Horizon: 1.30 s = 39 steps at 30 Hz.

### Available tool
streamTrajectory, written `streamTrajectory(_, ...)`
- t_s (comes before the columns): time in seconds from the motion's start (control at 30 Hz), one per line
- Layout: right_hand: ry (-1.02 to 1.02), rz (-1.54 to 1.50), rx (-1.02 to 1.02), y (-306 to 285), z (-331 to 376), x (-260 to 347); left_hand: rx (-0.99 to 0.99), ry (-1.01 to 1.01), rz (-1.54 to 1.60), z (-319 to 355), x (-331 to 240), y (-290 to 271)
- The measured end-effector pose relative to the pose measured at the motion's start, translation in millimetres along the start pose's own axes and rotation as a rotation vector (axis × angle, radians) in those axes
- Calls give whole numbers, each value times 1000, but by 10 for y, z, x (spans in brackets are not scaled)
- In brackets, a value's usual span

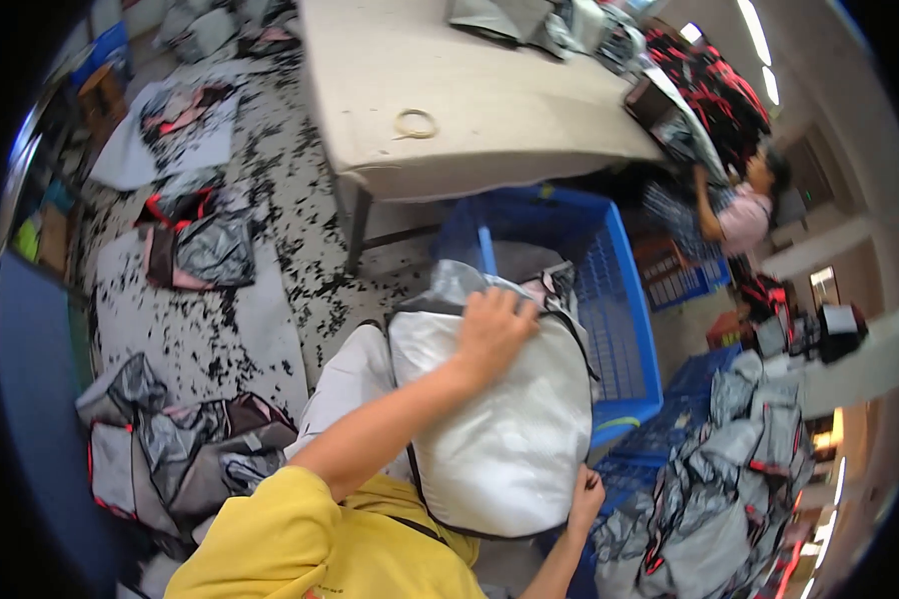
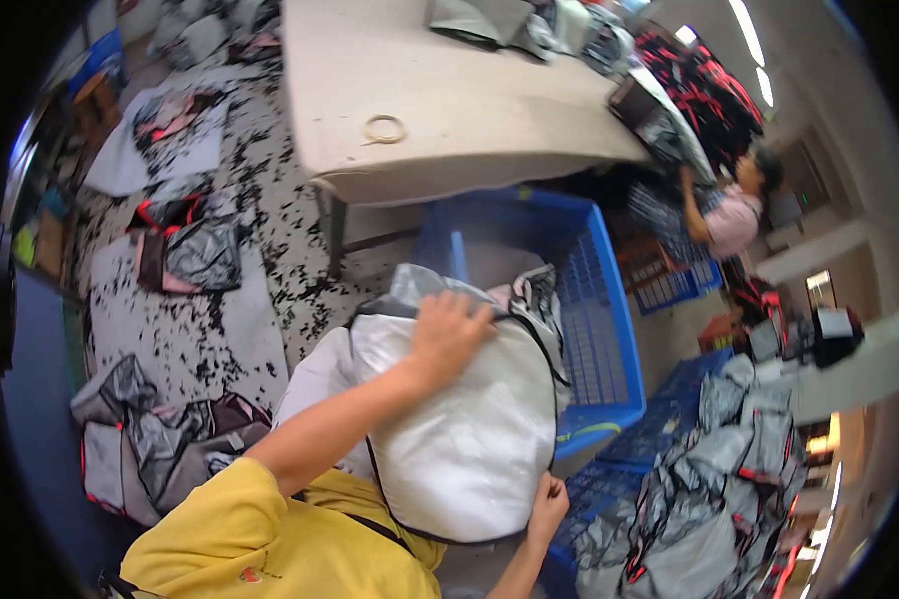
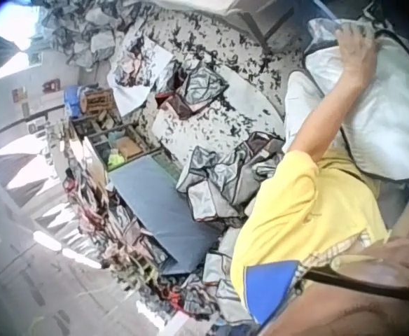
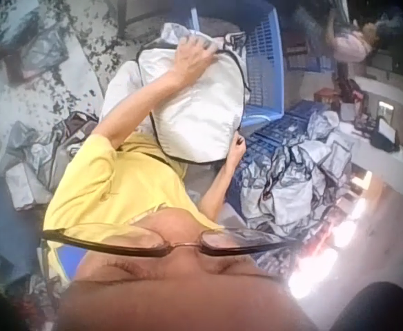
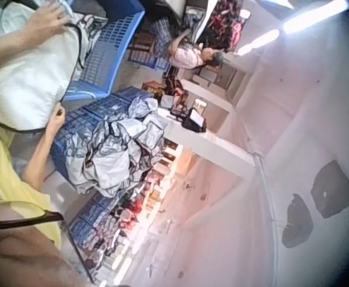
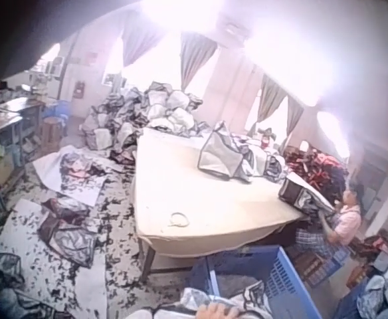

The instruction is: Inspecting, folding, and packing insulated bags into a crate.

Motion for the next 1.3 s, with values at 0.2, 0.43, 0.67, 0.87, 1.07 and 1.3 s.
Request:
streamTrajectory(0.2, 23, 82, 40, -198, -157, -227, 112, 208, 266, 803, -423, -388)
streamTrajectory(0.43, 76, 219, 51, -280, -321, -537, 238, 324, 282, 1154, -401, 102)
streamTrajectory(0.67, 87, 143, 79, -450, -383, -733, -40, 302, 386, 1072, -243, -143)
streamTrajectory(0.87, 64, 206, 107, -454, -400, -560, -210, -572, 570, 919, 1351, -215)
streamTrajectory(1.07, 84, 179, 138, -491, -424, -564, 189, -396, 1011, 649, 1891, -100)
streamTrajectory(1.3, 31, 300, 152, -634, -515, -520, 552, -29, 513, 338, 1782, -133)
Point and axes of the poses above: each hand's wrist, its own z-axis away from the middle knuckle, its own y-axis out of the palm, x = y × z, the point moved 2 cm from there along -z, towards the middle knuckle, and after that the axes turned 8 degrees about -z, right-handed, at the moved point
